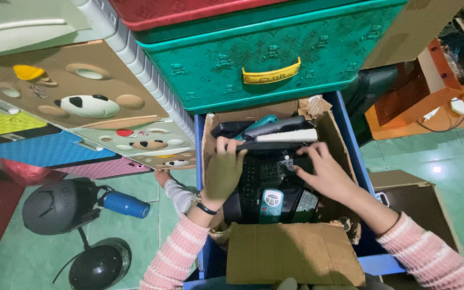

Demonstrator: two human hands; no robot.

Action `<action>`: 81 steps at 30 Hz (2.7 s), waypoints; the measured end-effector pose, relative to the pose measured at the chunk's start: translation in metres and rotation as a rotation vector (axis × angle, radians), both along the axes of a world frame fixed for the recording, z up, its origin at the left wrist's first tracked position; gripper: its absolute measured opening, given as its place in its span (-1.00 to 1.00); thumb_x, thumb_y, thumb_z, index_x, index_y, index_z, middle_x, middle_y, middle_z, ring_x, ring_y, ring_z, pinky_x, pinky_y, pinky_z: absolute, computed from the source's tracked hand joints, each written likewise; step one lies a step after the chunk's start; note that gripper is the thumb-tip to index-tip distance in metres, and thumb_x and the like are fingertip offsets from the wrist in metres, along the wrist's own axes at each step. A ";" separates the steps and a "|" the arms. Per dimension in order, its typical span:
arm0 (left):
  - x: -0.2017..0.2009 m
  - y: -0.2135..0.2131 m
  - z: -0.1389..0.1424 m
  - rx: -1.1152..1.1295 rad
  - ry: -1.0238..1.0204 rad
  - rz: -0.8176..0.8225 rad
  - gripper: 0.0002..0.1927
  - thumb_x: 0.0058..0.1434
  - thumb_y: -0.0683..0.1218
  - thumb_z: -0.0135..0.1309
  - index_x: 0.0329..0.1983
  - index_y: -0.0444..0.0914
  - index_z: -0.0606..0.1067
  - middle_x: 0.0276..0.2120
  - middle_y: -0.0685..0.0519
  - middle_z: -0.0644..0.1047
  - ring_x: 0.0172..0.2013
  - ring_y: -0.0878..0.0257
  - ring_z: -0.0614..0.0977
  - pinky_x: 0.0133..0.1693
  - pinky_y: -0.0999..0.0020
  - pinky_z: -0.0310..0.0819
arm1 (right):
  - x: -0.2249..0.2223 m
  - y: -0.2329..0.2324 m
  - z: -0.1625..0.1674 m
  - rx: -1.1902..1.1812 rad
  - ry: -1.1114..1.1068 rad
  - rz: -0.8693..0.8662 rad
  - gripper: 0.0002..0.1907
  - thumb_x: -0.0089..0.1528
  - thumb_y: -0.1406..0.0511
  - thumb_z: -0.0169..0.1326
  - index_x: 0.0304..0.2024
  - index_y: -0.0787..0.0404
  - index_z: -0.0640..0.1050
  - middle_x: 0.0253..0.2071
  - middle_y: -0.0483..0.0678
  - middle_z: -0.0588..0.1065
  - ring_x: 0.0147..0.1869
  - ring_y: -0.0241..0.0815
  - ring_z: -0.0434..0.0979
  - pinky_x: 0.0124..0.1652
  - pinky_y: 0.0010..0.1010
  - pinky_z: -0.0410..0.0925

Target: The person removes remote controls and small electronic devices from a plastic drawer and places them into a cardboard box on the floor, then rearranges the items between the drawer and the box, handling each device one at a time.

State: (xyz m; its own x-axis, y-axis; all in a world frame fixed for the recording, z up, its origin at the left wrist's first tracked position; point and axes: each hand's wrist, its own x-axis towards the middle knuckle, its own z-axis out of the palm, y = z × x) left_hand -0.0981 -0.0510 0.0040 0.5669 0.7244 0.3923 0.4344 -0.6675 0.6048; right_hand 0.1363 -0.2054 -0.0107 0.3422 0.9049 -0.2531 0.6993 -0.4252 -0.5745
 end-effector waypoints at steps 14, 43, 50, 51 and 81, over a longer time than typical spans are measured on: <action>-0.001 0.015 -0.010 0.187 0.226 -0.008 -0.23 0.17 -0.06 0.27 0.41 -0.36 0.29 0.40 -0.52 0.09 0.30 -0.59 0.18 0.31 -0.22 0.12 | 0.004 -0.005 -0.010 0.170 0.041 0.197 -0.08 0.18 0.09 0.18 0.49 0.02 0.05 0.54 0.24 -0.14 0.57 0.31 -0.06 0.36 -0.12 0.10; 0.158 -0.095 0.071 0.055 0.239 -1.168 -0.16 0.15 0.29 0.25 0.32 -0.31 0.37 0.31 -0.20 0.38 0.41 -0.11 0.27 0.44 -0.04 0.00 | 0.115 -0.132 0.142 0.609 0.581 0.021 -0.39 0.40 0.22 0.03 0.47 0.23 0.25 0.39 0.02 0.38 0.44 -0.16 0.39 0.34 -0.30 0.30; 0.185 -0.157 0.047 0.057 0.322 -1.440 -0.14 0.12 0.41 0.17 0.32 -0.21 0.42 0.18 -0.07 0.51 0.37 0.01 0.38 0.49 -0.26 -0.11 | 0.109 -0.116 0.180 0.626 0.409 0.127 -0.38 0.40 0.23 0.05 0.47 0.23 0.23 0.43 0.00 0.31 0.45 -0.17 0.37 0.28 -0.32 0.36; 0.186 -0.159 0.046 0.053 0.306 -1.437 -0.14 0.12 0.41 0.18 0.32 -0.22 0.42 0.19 -0.10 0.50 0.36 -0.01 0.38 0.47 -0.26 -0.11 | 0.109 -0.122 0.177 0.619 0.372 0.110 -0.38 0.39 0.24 0.06 0.47 0.22 0.24 0.40 0.00 0.35 0.44 -0.17 0.39 0.29 -0.32 0.34; 0.443 -0.277 -0.168 -0.228 1.069 -1.608 0.07 -0.08 0.35 0.35 0.38 -0.28 0.28 0.25 -0.26 0.40 0.28 -0.17 0.36 0.26 0.02 0.23 | 0.108 -0.371 -0.323 1.483 1.967 -2.408 -0.27 0.18 0.09 0.31 0.22 0.35 0.34 0.14 0.14 0.38 0.26 0.08 0.38 0.30 -0.03 0.24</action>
